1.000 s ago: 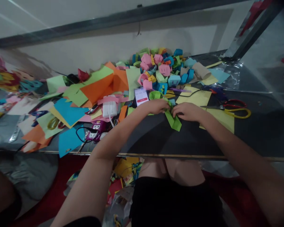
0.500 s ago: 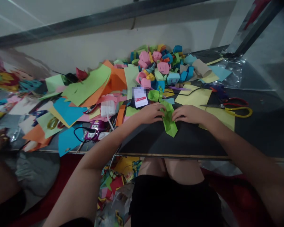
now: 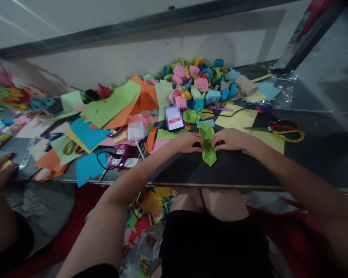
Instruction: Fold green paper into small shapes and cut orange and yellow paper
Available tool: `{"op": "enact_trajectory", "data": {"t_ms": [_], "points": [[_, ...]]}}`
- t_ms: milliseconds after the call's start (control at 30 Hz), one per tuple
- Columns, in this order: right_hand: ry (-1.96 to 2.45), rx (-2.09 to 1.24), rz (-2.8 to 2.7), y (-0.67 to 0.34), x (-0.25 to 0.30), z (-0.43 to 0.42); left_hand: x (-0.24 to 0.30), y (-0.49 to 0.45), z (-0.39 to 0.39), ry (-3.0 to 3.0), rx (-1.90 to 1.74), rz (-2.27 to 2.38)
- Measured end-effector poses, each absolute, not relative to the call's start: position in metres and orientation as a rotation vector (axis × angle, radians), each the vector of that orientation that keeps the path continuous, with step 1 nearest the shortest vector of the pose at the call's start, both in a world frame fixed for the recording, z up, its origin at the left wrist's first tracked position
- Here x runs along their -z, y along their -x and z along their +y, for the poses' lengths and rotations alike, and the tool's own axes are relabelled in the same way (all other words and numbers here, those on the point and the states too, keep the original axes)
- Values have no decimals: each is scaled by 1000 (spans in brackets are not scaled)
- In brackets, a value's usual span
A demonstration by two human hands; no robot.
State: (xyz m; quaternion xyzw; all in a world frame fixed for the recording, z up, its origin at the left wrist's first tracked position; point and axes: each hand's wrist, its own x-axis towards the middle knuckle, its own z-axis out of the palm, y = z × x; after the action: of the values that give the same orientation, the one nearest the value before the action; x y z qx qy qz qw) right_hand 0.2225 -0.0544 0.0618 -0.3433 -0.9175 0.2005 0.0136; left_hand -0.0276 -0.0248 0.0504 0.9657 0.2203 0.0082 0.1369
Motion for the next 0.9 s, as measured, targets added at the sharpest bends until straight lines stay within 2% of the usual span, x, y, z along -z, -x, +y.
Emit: {"op": "enact_trajectory", "data": {"t_ms": [133, 300, 533, 900], "points": [[1167, -532, -2896, -214, -68, -62, -49, 24, -27, -2814, -18, 654], [1386, -224, -2961, -196, -78, -76, -56, 14, -37, -2949, 106, 821], [1334, 172, -2972, -184, -74, -106, -55, 9, -68, -3188, 90, 848], [1434, 215, -2770, -190, -45, -157, -40, 6, -125, -3069, 95, 1125]]}}
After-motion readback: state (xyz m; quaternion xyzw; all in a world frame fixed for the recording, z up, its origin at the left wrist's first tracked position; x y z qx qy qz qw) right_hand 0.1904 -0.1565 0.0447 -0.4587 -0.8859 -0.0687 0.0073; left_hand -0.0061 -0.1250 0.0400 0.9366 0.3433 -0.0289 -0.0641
